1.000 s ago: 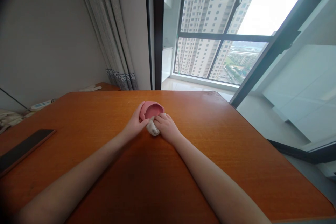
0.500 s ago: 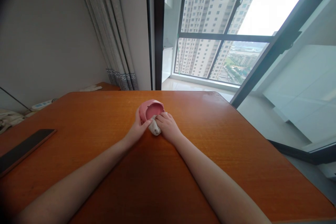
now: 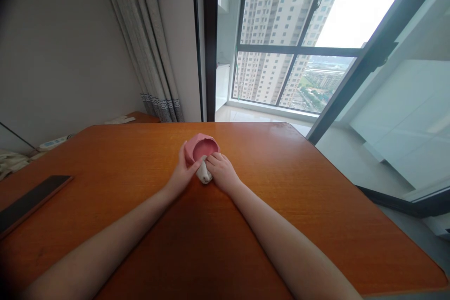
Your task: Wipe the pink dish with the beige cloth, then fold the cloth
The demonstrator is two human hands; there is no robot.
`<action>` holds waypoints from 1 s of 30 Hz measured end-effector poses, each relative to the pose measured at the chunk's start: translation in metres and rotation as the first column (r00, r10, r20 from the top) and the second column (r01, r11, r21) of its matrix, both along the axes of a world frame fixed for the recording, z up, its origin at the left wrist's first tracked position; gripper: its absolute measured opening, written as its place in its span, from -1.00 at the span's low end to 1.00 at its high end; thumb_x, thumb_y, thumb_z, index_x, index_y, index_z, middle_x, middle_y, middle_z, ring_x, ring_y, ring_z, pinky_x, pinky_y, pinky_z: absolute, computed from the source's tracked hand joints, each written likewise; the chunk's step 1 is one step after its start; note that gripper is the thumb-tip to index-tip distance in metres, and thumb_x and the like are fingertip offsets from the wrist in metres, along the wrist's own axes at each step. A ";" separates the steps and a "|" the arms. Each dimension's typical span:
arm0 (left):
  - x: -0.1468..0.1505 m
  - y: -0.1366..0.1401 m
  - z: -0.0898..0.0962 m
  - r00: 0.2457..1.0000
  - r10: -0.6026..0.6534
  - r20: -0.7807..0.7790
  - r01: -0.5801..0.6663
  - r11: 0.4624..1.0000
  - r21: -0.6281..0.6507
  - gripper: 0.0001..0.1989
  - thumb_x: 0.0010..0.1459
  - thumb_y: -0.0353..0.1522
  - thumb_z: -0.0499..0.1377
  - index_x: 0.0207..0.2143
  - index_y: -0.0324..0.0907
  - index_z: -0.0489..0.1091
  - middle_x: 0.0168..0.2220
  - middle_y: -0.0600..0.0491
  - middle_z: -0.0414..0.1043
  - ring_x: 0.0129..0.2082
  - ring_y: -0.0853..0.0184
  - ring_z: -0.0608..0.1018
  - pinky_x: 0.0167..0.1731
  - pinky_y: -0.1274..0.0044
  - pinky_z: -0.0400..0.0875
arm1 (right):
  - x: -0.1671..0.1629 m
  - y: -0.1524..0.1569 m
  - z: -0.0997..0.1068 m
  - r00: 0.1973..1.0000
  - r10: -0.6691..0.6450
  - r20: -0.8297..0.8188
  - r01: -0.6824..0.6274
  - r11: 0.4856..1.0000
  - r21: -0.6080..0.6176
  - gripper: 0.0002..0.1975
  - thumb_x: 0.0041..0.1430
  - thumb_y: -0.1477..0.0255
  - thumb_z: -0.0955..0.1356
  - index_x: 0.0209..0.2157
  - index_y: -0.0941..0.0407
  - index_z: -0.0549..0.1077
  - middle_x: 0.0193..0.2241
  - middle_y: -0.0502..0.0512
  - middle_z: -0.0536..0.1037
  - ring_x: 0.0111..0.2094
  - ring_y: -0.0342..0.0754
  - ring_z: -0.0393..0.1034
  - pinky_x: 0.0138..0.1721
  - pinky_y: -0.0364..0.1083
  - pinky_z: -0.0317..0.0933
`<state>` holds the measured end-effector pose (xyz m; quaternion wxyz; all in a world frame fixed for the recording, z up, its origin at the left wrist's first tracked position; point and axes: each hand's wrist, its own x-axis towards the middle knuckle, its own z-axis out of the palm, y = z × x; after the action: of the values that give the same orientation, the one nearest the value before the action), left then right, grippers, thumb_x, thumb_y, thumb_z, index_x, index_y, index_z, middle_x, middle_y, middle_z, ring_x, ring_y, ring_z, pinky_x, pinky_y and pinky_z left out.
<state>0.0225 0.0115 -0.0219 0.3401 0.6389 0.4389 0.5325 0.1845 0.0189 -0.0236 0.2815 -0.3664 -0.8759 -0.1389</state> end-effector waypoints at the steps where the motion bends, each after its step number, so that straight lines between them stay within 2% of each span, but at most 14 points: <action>1: -0.001 0.000 0.001 1.000 0.020 -0.011 -0.020 1.000 0.013 -0.22 0.09 -0.22 0.12 0.25 -0.16 -0.25 0.23 -0.13 -0.01 0.20 0.21 0.17 0.15 0.33 0.10 | -0.001 -0.001 0.001 1.000 0.021 0.002 -0.021 1.000 -0.003 -0.85 0.23 0.47 0.24 -0.25 0.12 0.44 -0.31 0.11 0.46 -0.21 -0.04 0.21 -0.16 -0.08 0.12; 5: -0.014 0.004 0.011 0.993 0.050 -0.110 -0.041 0.996 0.082 -0.26 0.10 -0.24 0.10 0.25 -0.19 -0.17 0.27 -0.13 -0.08 0.26 0.19 0.06 0.20 0.33 -0.02 | 0.001 -0.002 0.008 0.998 0.037 0.054 -0.036 0.999 -0.009 -0.81 0.24 0.46 0.24 -0.15 0.12 0.41 -0.23 0.13 0.46 -0.16 -0.03 0.22 -0.15 -0.07 0.11; 8: -0.022 0.008 0.016 0.974 0.029 -0.223 -0.006 0.995 0.101 -0.26 0.06 -0.23 0.13 0.25 -0.16 -0.09 0.24 -0.11 0.02 0.23 0.14 0.12 0.19 0.30 0.00 | 0.004 -0.001 0.011 0.995 -0.011 0.099 0.010 1.000 0.007 -0.82 0.22 0.47 0.25 -0.16 0.11 0.42 -0.23 0.15 0.45 -0.14 0.00 0.22 -0.18 -0.04 0.10; 10: -0.021 0.007 0.015 0.970 0.031 -0.241 -0.006 0.994 0.105 -0.26 0.05 -0.23 0.15 0.24 -0.15 -0.06 0.24 -0.10 0.05 0.22 0.13 0.15 0.18 0.30 0.02 | 0.005 -0.001 0.010 0.992 -0.020 0.128 0.020 1.000 0.001 -0.85 0.21 0.48 0.26 -0.23 0.12 0.44 -0.28 0.15 0.45 -0.16 0.00 0.22 -0.20 -0.04 0.10; 13: -0.013 0.002 0.009 0.985 0.048 -0.167 -0.026 0.991 0.134 -0.21 0.03 -0.24 0.17 0.25 -0.16 -0.14 0.26 -0.10 -0.04 0.24 0.18 0.11 0.19 0.32 0.01 | 0.001 -0.003 0.007 0.991 0.002 0.135 0.000 1.000 -0.013 -0.87 0.20 0.47 0.26 -0.27 0.13 0.44 -0.32 0.13 0.45 -0.19 -0.01 0.22 -0.22 -0.06 0.10; 16: -0.009 0.000 0.007 0.991 0.061 -0.115 -0.042 0.986 0.161 -0.26 0.05 -0.29 0.15 0.23 -0.15 -0.10 0.25 -0.10 -0.01 0.23 0.21 0.11 0.20 0.33 -0.01 | -0.005 -0.006 0.005 0.993 0.025 0.112 -0.025 1.000 -0.004 -0.86 0.22 0.47 0.25 -0.25 0.14 0.43 -0.32 0.12 0.45 -0.21 -0.03 0.22 -0.22 -0.06 0.10; 19: -0.014 0.005 0.010 0.990 0.062 -0.124 -0.041 0.985 0.167 -0.34 0.05 -0.37 0.10 0.20 -0.15 -0.03 0.22 -0.08 0.05 0.22 0.21 0.14 0.20 0.30 -0.01 | -0.006 -0.007 0.008 0.993 0.024 0.119 -0.025 1.000 0.005 -0.86 0.23 0.46 0.24 -0.26 0.13 0.43 -0.31 0.12 0.45 -0.21 -0.03 0.22 -0.22 -0.06 0.09; 23: -0.021 0.010 0.017 0.984 0.012 -0.175 0.014 0.989 0.150 -0.29 -0.03 -0.43 0.12 0.20 -0.15 0.00 0.21 -0.07 0.08 0.21 0.17 0.15 0.20 0.29 0.00 | 0.001 -0.004 0.012 0.988 0.015 0.157 -0.015 1.000 0.000 -0.87 0.23 0.45 0.25 -0.27 0.12 0.42 -0.27 0.14 0.45 -0.17 -0.02 0.22 -0.22 -0.06 0.08; 27: -0.010 0.002 0.017 1.000 0.002 -0.002 -0.002 1.000 0.014 -0.19 0.03 -0.32 0.14 0.25 -0.14 -0.24 0.14 -0.11 0.18 0.10 0.19 0.33 0.09 0.30 0.22 | 0.002 -0.003 0.011 0.990 0.021 0.143 -0.024 1.000 0.019 -0.86 0.24 0.46 0.23 -0.27 0.12 0.43 -0.32 0.13 0.45 -0.17 -0.01 0.21 -0.22 -0.06 0.09; 30: 0.002 -0.006 0.014 0.994 0.015 0.112 -0.016 1.000 0.004 -0.19 0.04 -0.28 0.16 0.23 -0.15 -0.27 0.20 -0.13 0.06 0.14 0.23 0.28 0.12 0.37 0.19 | -0.001 -0.006 0.011 0.996 0.009 0.087 -0.012 0.999 0.039 -0.81 0.27 0.45 0.19 -0.25 0.13 0.43 -0.32 0.13 0.45 -0.20 -0.03 0.21 -0.21 -0.06 0.10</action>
<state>0.0240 0.0058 -0.0076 0.3586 0.6052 0.4228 0.5712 0.1832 0.0129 -0.0123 0.2510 -0.3496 -0.8864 -0.1707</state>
